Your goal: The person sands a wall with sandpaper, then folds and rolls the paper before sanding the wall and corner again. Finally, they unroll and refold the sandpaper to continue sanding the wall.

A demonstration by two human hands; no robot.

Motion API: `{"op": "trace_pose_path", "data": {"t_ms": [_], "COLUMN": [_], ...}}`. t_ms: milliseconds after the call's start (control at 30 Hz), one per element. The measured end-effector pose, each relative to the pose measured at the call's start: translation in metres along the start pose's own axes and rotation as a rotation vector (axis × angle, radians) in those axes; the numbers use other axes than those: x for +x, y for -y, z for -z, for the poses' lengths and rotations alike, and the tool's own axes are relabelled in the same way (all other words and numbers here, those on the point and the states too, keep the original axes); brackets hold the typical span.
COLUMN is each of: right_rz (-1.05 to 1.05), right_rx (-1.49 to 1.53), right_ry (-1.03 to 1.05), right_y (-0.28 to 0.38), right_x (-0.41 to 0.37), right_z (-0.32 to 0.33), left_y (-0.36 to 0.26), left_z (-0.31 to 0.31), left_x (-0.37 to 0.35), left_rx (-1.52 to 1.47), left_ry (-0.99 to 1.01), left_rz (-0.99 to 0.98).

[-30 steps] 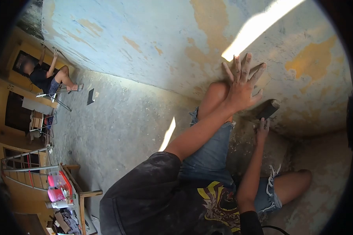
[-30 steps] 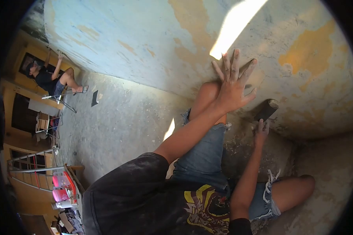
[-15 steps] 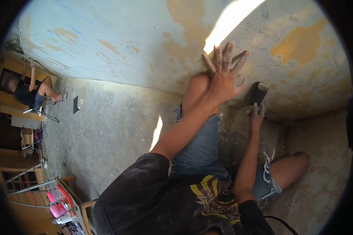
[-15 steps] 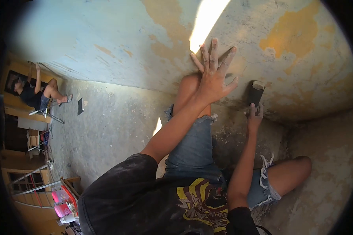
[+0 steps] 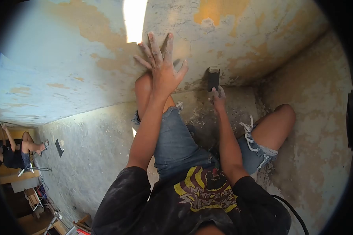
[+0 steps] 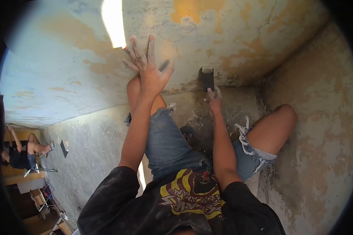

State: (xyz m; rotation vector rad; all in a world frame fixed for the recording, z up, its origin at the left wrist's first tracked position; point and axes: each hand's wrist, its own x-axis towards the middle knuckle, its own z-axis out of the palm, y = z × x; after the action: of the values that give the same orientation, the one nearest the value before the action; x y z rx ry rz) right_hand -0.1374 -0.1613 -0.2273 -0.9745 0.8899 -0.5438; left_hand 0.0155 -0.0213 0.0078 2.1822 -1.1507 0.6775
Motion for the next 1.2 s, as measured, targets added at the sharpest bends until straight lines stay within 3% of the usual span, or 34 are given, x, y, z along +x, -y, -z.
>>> {"op": "trace_pose_path", "data": {"t_ms": [167, 267, 400, 467, 600, 667, 767, 867, 967, 1100, 1167, 1200], "right_rz": [0.093, -0.007, 0.058, 0.059, -0.048, 0.095, 0.119, -0.002, 0.105, 0.083, -0.039, -0.04], "right_rx": [0.205, 0.087, 0.136, 0.194, 0.095, 0.165, 0.257, 0.132, 0.185, 0.276, 0.097, 0.099], "right_ry": [0.12, -0.011, -0.003, 0.108, -0.019, 0.041, 0.124, -0.036, 0.03, 0.076, -0.074, -0.073], "right_y": [0.035, -0.01, 0.011, 0.015, -0.012, 0.006, 0.022, -0.013, 0.024, 0.006, -0.035, -0.024], "right_x": [-0.006, -0.004, 0.002, -0.002, -0.003, 0.007, 0.005, -0.001, 0.002, -0.002, -0.003, 0.002], "right_z": [-0.016, 0.009, -0.007, -0.01, 0.004, -0.008, -0.014, 0.009, -0.008, 0.001, 0.016, 0.01], "left_y": [0.001, -0.002, -0.001, -0.001, -0.002, -0.002, -0.003, -0.002, -0.001, -0.002, -0.001, 0.0], "left_z": [0.0, -0.001, -0.004, -0.003, -0.007, -0.006, -0.004, -0.008, -0.008, -0.005, -0.01, -0.01], "left_x": [-0.007, -0.003, -0.004, -0.005, 0.0, -0.004, -0.005, -0.003, -0.004, -0.005, -0.003, 0.0], "left_rx": [-0.068, 0.002, -0.033, -0.029, 0.011, -0.001, -0.009, 0.026, -0.002, -0.004, 0.028, 0.029], "left_ry": [0.003, -0.02, -0.007, -0.017, -0.039, -0.027, -0.028, -0.046, -0.042, -0.038, -0.042, -0.042], "left_rz": [0.004, 0.019, 0.024, 0.028, 0.026, 0.034, 0.036, 0.025, 0.008, 0.006, 0.02, 0.02]}}
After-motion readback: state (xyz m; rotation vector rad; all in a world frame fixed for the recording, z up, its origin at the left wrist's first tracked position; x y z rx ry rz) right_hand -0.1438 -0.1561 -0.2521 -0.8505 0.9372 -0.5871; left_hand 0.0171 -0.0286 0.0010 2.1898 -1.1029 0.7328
